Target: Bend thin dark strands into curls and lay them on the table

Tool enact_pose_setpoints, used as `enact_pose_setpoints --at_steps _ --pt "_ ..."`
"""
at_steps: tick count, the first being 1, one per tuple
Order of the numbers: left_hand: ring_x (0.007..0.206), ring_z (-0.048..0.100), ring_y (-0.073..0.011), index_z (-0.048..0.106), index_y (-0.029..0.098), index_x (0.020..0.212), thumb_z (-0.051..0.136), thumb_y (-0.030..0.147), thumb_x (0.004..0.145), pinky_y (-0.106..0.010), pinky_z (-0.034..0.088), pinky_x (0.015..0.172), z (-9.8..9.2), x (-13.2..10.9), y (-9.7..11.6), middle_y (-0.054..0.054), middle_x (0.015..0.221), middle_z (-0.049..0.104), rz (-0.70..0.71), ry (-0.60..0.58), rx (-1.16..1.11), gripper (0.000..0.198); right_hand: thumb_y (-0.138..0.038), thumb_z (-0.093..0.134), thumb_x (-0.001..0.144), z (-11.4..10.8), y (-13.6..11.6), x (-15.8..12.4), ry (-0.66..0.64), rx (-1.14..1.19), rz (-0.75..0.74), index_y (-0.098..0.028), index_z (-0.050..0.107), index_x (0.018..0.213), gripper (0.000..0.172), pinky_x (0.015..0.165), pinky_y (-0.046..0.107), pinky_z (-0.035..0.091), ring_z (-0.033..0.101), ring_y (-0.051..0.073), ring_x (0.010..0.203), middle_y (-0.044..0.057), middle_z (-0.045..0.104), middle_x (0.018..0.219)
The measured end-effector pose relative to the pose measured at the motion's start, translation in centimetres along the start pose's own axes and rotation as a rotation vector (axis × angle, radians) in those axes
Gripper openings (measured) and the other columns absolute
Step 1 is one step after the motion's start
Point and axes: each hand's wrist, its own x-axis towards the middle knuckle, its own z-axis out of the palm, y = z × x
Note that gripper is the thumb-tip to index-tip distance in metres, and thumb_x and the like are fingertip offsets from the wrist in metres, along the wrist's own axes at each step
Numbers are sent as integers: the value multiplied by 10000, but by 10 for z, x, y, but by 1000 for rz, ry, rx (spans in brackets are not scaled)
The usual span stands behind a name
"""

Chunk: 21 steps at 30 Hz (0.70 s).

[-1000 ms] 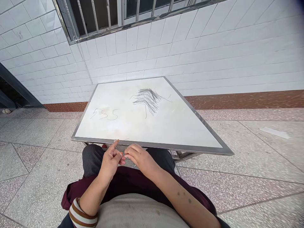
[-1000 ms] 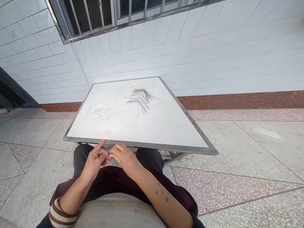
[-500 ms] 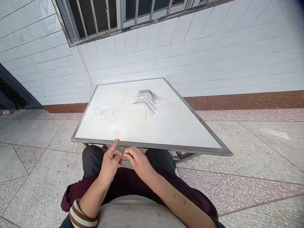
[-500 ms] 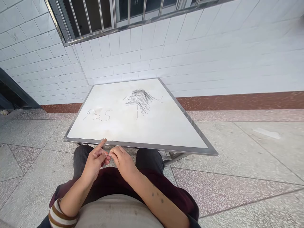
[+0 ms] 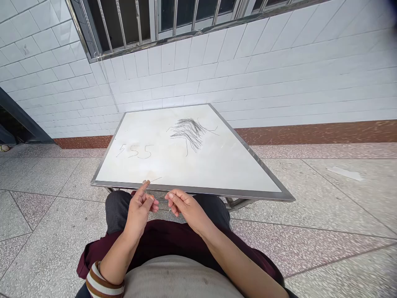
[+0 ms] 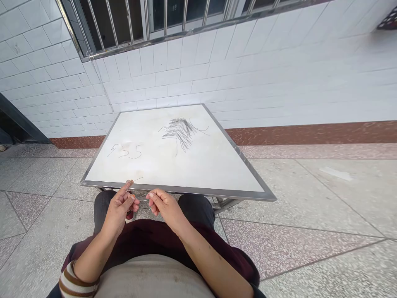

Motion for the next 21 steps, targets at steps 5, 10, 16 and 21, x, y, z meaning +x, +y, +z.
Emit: enact_pose_setpoints --at_steps 5,10,16,21 --pt "597 624 -111 498 114 1363 746 351 736 -255 508 632 2 1 0 -4 708 654 11 25 -119 715 -536 597 853 1 -1 -2 -12 198 34 -180 617 879 358 514 230 397 488 98 568 -11 551 715" --pt "593 633 -119 531 93 1323 766 342 723 -264 525 636 6 0 5 -16 698 677 1 39 -152 690 -512 649 834 -3 -3 -4 -148 436 117 -175 646 870 339 530 215 395 461 83 578 -7 539 719" --pt "607 652 -129 570 99 1274 770 349 727 -273 540 657 7 -1 7 -25 703 699 -1 35 -175 634 -457 750 766 -6 4 1 -189 630 207 -164 648 781 311 528 172 384 435 59 567 -25 508 663" --pt "619 667 -135 605 114 1223 767 339 739 -278 550 662 5 1 3 -26 721 704 11 20 -182 559 -480 757 745 -3 10 2 -108 576 193 -175 614 762 338 537 198 413 449 75 582 -20 514 693"
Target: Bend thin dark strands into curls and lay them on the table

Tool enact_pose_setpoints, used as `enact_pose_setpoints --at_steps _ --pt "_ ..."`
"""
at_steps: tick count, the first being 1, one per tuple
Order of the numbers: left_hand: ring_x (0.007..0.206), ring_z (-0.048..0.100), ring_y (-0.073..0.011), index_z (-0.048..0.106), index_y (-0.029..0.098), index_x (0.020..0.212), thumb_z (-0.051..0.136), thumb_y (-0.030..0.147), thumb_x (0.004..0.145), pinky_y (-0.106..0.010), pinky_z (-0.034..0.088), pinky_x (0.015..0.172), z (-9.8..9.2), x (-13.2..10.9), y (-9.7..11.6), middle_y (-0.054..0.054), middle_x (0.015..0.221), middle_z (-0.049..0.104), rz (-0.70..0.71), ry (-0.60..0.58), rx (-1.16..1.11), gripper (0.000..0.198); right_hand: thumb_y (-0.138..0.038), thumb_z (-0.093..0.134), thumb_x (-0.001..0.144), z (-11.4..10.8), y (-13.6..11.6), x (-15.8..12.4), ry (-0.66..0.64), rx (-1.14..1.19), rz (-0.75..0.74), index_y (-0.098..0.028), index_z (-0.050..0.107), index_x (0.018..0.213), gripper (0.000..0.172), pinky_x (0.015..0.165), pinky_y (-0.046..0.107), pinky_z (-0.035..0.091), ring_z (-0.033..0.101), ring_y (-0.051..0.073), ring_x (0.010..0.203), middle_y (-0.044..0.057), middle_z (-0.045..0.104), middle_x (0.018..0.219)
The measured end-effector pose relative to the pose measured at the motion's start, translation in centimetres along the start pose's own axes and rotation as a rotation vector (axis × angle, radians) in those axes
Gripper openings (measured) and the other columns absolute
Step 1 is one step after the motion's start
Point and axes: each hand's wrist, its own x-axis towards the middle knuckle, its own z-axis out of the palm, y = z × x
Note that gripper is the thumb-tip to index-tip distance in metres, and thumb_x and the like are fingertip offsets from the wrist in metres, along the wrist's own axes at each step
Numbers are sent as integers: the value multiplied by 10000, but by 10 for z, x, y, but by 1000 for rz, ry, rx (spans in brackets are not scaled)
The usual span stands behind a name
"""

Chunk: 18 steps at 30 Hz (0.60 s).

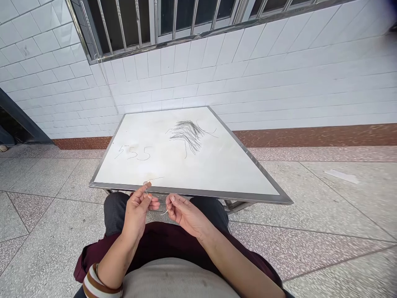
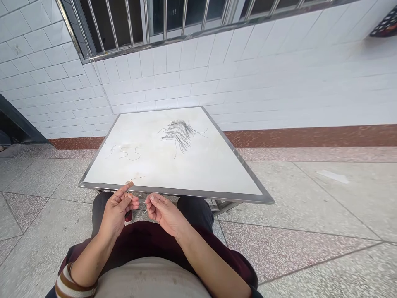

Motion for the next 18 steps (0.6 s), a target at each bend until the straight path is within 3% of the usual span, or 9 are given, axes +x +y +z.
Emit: enact_pose_setpoints --at_steps 4,10,14,18 --pt "651 678 -147 615 124 1211 770 337 735 -291 562 681 0 1 -1 -22 723 701 5 18 16 544 -504 721 774 3 3 -1 29 -14 -12 -180 598 772 346 543 195 417 451 75 586 -19 510 706" --pt "610 671 -147 642 119 1183 777 363 710 -296 562 657 -1 2 0 -25 712 696 -11 26 44 549 -561 632 822 0 3 -5 -62 -149 18 -195 602 841 367 524 210 399 469 95 586 -10 514 713" --pt "602 666 -153 672 128 1142 776 346 693 -282 558 612 -1 1 1 5 647 647 -6 24 127 511 -569 531 881 -7 -7 -4 -87 -461 -78 -193 649 948 400 522 217 362 447 104 624 21 538 814" --pt "620 663 -156 672 143 1151 752 325 711 -275 559 601 1 1 -4 30 612 601 50 34 218 483 -498 550 882 -3 -21 3 -99 -823 -214 -207 659 919 313 538 225 337 394 91 570 -19 531 729"
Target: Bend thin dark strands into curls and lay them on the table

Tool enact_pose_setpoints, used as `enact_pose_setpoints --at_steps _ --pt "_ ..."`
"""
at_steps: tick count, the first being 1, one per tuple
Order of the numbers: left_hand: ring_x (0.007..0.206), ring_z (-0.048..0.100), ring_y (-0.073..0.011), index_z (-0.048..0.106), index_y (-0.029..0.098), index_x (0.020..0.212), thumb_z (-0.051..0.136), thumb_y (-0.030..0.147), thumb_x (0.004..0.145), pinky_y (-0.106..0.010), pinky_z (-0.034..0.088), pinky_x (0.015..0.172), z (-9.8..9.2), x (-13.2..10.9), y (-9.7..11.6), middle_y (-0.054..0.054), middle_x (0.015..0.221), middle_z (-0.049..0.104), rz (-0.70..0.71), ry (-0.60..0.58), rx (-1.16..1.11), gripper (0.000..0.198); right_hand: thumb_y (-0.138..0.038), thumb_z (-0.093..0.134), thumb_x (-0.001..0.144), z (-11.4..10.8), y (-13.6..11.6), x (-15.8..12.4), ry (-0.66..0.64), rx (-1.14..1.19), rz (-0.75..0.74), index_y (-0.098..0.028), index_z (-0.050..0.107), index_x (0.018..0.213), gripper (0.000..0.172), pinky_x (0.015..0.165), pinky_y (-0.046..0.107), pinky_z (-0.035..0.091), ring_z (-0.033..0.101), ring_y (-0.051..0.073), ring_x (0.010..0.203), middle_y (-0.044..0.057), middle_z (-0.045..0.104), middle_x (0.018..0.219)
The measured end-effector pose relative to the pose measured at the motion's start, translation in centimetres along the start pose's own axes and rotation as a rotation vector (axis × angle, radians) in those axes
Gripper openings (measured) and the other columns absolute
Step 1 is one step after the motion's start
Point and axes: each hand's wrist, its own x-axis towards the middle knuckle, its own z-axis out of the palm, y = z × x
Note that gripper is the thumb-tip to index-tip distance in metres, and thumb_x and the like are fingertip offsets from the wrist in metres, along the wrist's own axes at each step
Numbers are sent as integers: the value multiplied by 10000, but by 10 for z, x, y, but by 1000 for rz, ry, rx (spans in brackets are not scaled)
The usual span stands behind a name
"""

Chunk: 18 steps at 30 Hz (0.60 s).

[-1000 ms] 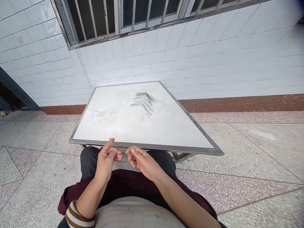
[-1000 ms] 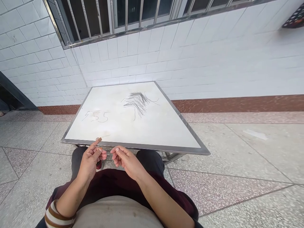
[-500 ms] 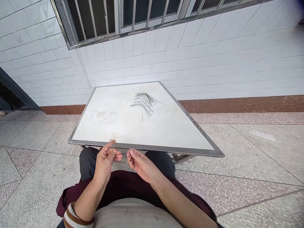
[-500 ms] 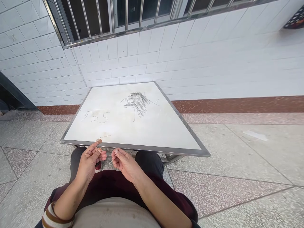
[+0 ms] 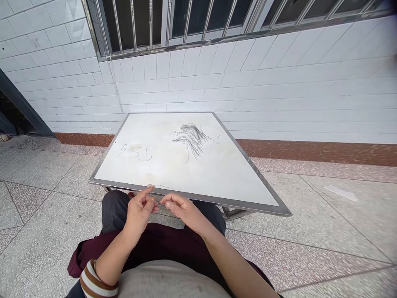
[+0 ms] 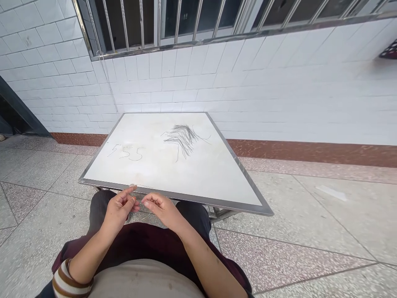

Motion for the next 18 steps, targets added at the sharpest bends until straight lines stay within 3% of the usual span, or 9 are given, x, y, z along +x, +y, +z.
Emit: enact_pose_setpoints --at_steps 6,13,18 --pt "616 648 -144 622 156 1237 716 403 769 -278 547 614 0 -4 -1 -7 700 655 10 -47 -11 538 -380 516 900 4 -13 10 75 -267 -130 -216 630 803 222 578 250 358 430 117 607 -29 545 670" --pt "808 642 -156 537 226 1318 764 322 757 -308 515 795 6 -18 -10 -36 893 684 47 -112 -194 613 -402 527 857 7 -12 16 284 -73 -95 -229 593 807 191 493 241 320 372 115 519 -43 439 595" --pt "798 653 -169 557 202 1279 675 375 838 -318 517 766 15 -21 -11 -60 901 701 49 -103 -334 489 -423 535 855 8 -16 21 352 -71 -120 -234 610 824 206 509 255 347 424 135 544 -28 473 599"
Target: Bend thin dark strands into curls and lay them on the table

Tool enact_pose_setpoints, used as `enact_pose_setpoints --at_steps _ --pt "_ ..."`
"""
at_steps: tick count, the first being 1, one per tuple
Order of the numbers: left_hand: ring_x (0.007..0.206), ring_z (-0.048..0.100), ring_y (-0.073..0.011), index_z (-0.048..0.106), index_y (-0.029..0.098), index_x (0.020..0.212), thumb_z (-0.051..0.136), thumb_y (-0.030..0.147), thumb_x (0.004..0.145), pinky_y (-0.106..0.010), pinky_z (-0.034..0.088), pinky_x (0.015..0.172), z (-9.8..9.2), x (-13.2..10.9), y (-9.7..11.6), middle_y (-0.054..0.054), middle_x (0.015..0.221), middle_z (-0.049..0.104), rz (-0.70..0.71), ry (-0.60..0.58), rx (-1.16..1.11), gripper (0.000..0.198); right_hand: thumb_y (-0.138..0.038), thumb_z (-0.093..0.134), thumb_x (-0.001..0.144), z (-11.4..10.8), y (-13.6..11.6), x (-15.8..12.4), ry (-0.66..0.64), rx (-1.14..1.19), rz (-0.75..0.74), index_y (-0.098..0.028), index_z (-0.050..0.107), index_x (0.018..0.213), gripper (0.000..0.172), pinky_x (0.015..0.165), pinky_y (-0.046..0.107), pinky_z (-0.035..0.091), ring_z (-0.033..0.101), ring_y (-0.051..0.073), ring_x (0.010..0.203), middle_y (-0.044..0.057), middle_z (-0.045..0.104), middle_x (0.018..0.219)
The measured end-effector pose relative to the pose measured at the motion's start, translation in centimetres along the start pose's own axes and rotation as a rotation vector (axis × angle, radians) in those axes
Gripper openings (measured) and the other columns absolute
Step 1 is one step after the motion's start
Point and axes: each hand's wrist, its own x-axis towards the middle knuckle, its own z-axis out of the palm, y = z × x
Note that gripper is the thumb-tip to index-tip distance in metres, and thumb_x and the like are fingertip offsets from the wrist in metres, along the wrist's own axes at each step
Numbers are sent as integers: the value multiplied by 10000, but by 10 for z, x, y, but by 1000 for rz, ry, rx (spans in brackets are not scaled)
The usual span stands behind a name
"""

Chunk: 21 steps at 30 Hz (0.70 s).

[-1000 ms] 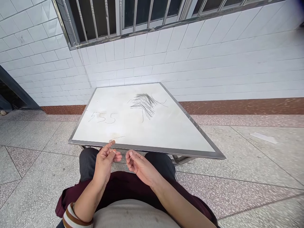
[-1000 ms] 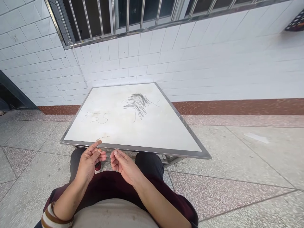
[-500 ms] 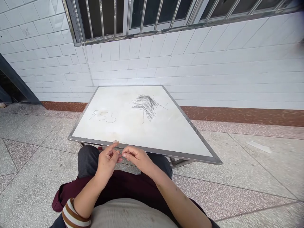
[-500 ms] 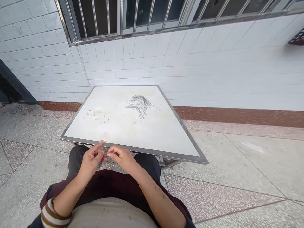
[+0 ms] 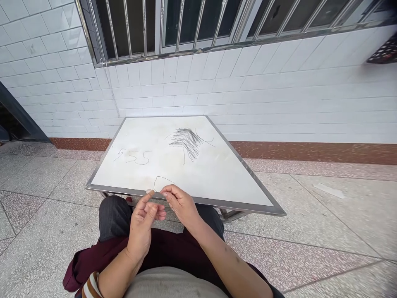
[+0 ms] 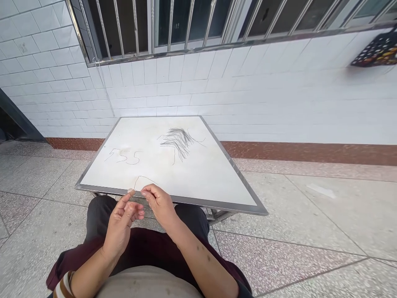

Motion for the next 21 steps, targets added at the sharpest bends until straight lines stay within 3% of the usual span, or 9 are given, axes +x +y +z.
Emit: enact_pose_setpoints --at_steps 5,8,13,21 --pt "878 669 -185 603 211 1220 771 285 756 -333 501 854 4 -1 -1 -62 949 730 -3 -37 -13 498 -411 540 852 6 -11 1 103 -59 -7 -231 592 781 201 554 262 391 471 143 608 -9 546 686" --pt "871 679 -185 650 192 1143 718 292 811 -341 498 865 4 0 -5 -69 927 749 -5 -14 -35 354 -443 548 842 8 -15 0 39 59 78 -225 594 808 226 503 247 386 436 124 554 -26 504 649" --pt "876 678 -179 650 194 1162 694 278 835 -346 471 908 4 1 -5 -58 901 752 32 -63 -59 340 -502 559 837 5 -24 -2 -96 233 190 -204 597 902 307 458 211 360 388 87 489 -64 418 582" --pt "952 669 -200 581 225 1280 707 293 826 -407 416 997 3 -6 2 -20 801 730 33 -162 -118 476 -425 544 852 8 -33 -7 -46 129 107 -209 564 834 218 437 201 298 323 77 485 -69 385 594"
